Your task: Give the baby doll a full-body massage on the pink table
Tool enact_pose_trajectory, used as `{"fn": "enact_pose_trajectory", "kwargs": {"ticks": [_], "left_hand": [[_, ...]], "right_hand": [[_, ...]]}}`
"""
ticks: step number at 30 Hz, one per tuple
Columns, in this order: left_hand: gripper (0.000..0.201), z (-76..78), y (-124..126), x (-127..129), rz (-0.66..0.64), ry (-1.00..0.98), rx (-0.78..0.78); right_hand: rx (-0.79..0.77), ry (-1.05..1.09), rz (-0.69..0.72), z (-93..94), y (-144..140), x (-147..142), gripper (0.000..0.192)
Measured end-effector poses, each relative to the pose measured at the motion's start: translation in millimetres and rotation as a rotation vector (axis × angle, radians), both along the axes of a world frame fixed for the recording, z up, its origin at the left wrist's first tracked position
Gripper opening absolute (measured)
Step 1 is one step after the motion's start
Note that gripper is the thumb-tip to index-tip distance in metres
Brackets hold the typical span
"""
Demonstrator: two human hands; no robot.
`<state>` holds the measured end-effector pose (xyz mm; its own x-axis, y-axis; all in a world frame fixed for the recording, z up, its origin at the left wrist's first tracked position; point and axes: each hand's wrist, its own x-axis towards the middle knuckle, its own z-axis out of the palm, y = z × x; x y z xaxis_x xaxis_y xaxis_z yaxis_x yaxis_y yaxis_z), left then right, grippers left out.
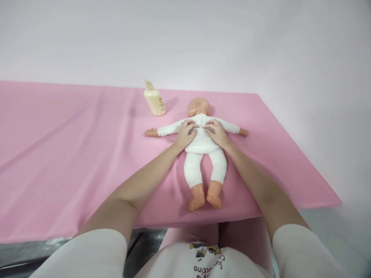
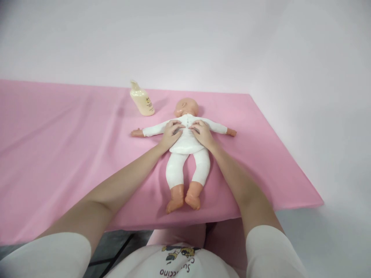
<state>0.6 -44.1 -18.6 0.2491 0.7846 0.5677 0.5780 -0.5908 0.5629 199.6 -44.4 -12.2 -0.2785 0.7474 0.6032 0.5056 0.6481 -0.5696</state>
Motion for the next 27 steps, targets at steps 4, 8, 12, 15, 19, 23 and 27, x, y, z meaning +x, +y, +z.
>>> {"fn": "enact_pose_trajectory", "kwargs": {"ticks": [4, 8, 12, 15, 19, 23, 27], "left_hand": [[0.020, -1.4, 2, 0, -0.012, -0.018, -0.010], [0.027, -3.2, 5, -1, -0.024, -0.044, -0.010], [0.034, -5.4, 7, -2, -0.024, -0.056, 0.008], [0.033, -5.8, 7, -2, -0.016, -0.066, 0.038], [0.037, -7.2, 8, -3, -0.026, -0.047, 0.061], [0.044, -13.0, 15, -6, -0.058, -0.015, 0.029], [0.046, -18.1, 21, -7, -0.069, -0.004, 0.024]], "right_hand": [[-0.026, 0.005, 0.027, -0.7, 2, 2, 0.021], [-0.064, 0.035, 0.039, -1.1, 5, 5, 0.026], [-0.040, 0.024, 0.028, -3.1, 6, 7, 0.028], [0.025, 0.003, -0.015, -6.2, 7, 6, 0.028], [0.056, -0.016, -0.104, -11.1, 8, 8, 0.032], [0.020, -0.049, -0.107, -15.1, 11, 10, 0.039], [-0.034, -0.081, -0.093, -17.5, 13, 12, 0.046]]}}
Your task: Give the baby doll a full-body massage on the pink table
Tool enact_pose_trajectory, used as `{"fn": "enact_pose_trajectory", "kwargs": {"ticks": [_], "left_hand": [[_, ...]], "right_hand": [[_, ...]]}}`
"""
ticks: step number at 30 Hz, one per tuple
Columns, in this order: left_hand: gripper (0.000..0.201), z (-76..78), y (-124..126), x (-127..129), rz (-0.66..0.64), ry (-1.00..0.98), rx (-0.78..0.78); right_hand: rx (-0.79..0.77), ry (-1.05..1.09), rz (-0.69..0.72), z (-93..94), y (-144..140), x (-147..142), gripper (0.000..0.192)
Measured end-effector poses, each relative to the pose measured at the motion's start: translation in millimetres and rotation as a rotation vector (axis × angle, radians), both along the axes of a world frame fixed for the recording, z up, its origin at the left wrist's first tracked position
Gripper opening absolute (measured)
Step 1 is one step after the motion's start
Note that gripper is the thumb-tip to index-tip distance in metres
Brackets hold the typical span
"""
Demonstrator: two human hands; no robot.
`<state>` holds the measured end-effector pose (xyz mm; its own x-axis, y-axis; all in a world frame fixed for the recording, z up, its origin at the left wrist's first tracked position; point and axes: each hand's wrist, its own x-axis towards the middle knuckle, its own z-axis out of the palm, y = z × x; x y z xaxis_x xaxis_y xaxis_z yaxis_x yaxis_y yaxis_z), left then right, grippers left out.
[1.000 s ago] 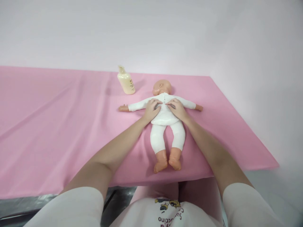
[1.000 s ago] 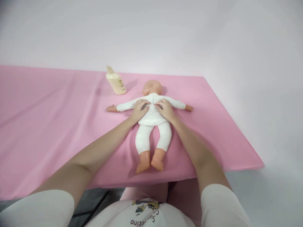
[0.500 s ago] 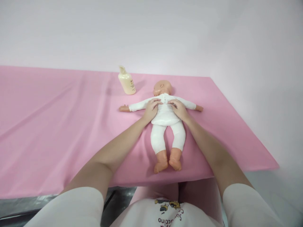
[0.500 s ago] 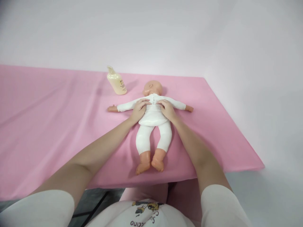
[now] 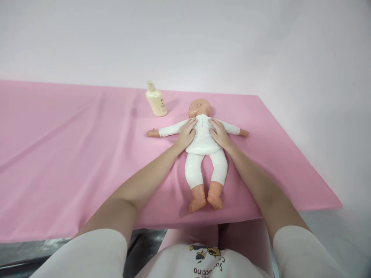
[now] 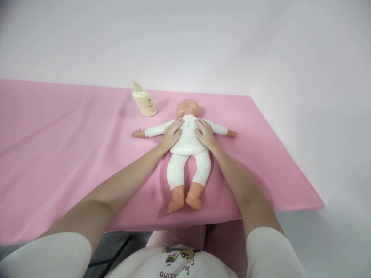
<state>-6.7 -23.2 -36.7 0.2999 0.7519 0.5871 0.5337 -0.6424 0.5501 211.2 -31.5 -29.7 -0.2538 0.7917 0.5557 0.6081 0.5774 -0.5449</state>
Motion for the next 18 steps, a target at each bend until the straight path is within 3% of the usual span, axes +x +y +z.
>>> {"fn": "enact_pose_trajectory", "kwargs": {"ticks": [18], "left_hand": [[0.042, 7.9, -7.7, 2.6, 0.014, -0.006, -0.007]], "right_hand": [[0.018, 0.013, 0.007, 4.5, -3.4, -2.4, 0.035]]}}
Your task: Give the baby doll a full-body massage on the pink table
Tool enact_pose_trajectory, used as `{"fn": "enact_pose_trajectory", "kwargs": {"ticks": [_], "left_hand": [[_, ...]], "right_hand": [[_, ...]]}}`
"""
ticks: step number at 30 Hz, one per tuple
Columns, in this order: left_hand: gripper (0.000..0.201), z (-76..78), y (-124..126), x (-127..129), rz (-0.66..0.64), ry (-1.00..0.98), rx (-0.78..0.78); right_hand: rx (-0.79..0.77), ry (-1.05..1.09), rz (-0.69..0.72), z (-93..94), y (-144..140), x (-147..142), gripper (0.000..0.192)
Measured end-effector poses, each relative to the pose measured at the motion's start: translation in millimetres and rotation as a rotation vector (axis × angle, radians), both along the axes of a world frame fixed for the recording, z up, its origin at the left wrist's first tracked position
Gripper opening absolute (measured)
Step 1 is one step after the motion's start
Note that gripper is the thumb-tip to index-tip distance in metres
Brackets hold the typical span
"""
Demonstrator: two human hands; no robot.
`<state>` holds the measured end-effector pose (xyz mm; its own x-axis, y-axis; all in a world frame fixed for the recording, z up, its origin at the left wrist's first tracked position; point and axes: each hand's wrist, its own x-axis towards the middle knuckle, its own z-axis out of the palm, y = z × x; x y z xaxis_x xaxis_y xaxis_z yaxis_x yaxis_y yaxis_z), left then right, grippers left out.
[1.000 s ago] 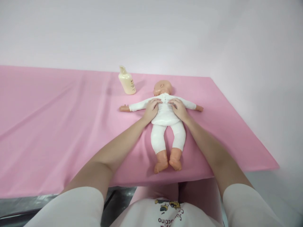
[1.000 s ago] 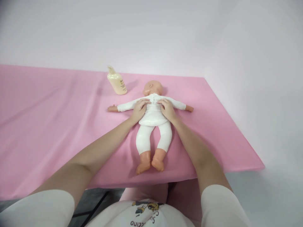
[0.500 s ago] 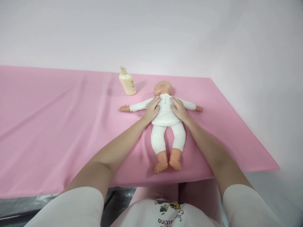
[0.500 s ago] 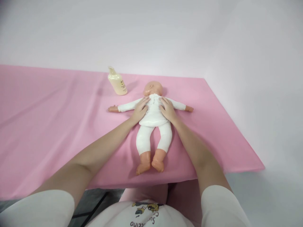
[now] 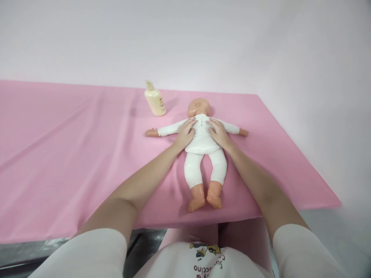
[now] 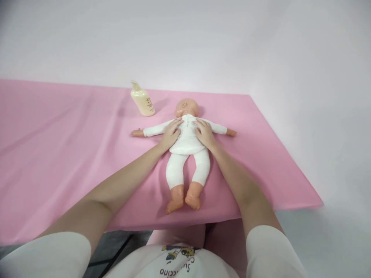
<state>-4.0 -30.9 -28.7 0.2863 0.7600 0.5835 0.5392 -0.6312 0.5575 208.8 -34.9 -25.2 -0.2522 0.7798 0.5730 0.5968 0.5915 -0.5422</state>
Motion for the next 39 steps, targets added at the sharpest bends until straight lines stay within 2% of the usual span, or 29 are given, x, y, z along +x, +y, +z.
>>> {"fn": "enact_pose_trajectory", "kwargs": {"ticks": [6, 11, 15, 19, 24, 29, 33, 39], "left_hand": [[0.034, 3.2, -4, 1, 0.001, 0.015, 0.022], [0.027, 11.3, -13, 0, -0.199, 0.082, 0.075], [0.034, 19.6, -18, 0, -0.293, 0.073, 0.048], [0.051, 25.6, -18, 2, -0.373, 0.048, -0.064], [0.057, 27.0, -15, 2, -0.363, 0.073, -0.125], [0.045, 26.2, -15, 3, -0.362, 0.028, -0.091], [0.033, 24.7, -14, 7, -0.351, -0.031, -0.113], [0.024, 21.0, -15, 8, -0.295, -0.061, -0.129]], "right_hand": [[0.043, -0.008, 0.008, 7.0, -7, -3, 0.026], [0.072, -0.057, 0.092, 16.7, -16, -4, 0.020], [0.063, -0.096, 0.275, 22.8, -22, -5, 0.017], [0.004, -0.153, 0.333, 24.2, -21, -4, 0.034], [-0.075, -0.134, 0.324, 27.4, -20, -4, 0.043], [-0.230, 0.006, 0.373, 33.0, -24, -4, 0.027], [-0.313, 0.039, 0.317, 33.3, -26, -5, 0.017], [-0.326, 0.052, 0.203, 31.5, -27, -8, 0.021]]}}
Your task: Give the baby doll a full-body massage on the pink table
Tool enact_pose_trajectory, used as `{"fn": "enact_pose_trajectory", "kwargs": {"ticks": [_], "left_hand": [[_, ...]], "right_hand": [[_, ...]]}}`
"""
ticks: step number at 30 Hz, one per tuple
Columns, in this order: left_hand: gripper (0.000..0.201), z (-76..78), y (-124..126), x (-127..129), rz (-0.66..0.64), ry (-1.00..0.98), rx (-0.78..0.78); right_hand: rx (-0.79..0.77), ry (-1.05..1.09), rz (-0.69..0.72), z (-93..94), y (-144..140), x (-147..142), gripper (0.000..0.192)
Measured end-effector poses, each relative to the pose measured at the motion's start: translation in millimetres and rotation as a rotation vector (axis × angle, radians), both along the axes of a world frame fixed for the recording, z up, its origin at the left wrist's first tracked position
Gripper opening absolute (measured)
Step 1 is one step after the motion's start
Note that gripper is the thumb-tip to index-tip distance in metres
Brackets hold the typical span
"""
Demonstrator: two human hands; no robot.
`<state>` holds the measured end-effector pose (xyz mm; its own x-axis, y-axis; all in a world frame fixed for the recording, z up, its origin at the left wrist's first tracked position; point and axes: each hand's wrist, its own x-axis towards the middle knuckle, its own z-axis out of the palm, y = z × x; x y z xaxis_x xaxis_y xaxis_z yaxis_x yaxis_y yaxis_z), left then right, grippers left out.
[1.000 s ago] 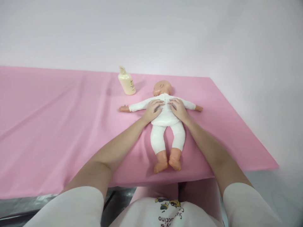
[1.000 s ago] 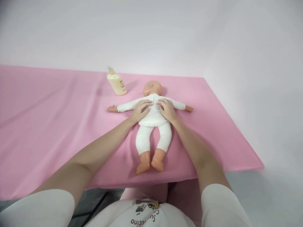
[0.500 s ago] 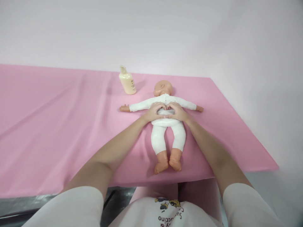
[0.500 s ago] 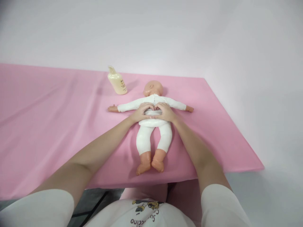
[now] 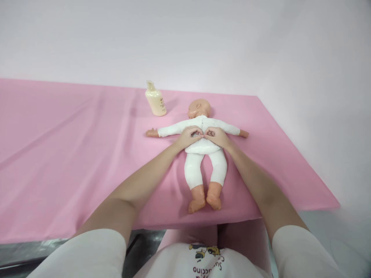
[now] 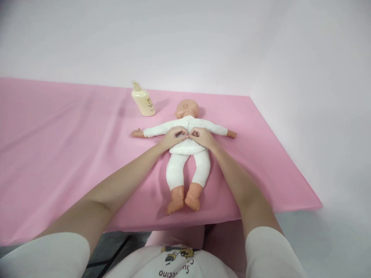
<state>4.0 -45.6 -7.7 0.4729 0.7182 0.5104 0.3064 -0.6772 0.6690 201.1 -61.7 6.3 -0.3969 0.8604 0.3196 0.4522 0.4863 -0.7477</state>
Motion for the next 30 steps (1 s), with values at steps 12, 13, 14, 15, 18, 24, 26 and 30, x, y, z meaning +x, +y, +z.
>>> {"fn": "enact_pose_trajectory", "kwargs": {"ticks": [12, 13, 14, 15, 18, 24, 26, 30], "left_hand": [[0.019, -3.0, -3, 1, 0.091, -0.044, -0.021], [0.019, -2.8, -3, 1, 0.093, -0.045, -0.024], [0.020, -2.5, -3, 1, 0.096, -0.046, -0.029], [0.020, -2.3, -4, 1, 0.100, -0.046, -0.036], [0.020, -2.2, -4, 1, 0.112, -0.054, -0.059], [0.021, -3.2, -4, 0, 0.167, -0.025, -0.087], [0.021, -3.2, -4, 0, 0.183, -0.010, -0.097], [0.020, -3.1, -4, 0, 0.190, -0.012, -0.096]], "right_hand": [[0.361, -0.014, -0.078, -15.6, 15, 1, 0.012], [0.358, -0.021, -0.084, -16.7, 16, 1, 0.012], [0.353, -0.027, -0.086, -17.6, 17, 2, 0.013], [0.348, -0.029, -0.086, -18.0, 18, 2, 0.014], [0.328, -0.024, -0.065, -17.1, 17, 2, 0.018], [0.316, -0.056, -0.042, -12.3, 14, 0, 0.029], [0.289, -0.079, -0.040, -11.4, 12, -1, 0.032], [0.225, -0.099, -0.081, -9.8, 9, -1, 0.033]]}}
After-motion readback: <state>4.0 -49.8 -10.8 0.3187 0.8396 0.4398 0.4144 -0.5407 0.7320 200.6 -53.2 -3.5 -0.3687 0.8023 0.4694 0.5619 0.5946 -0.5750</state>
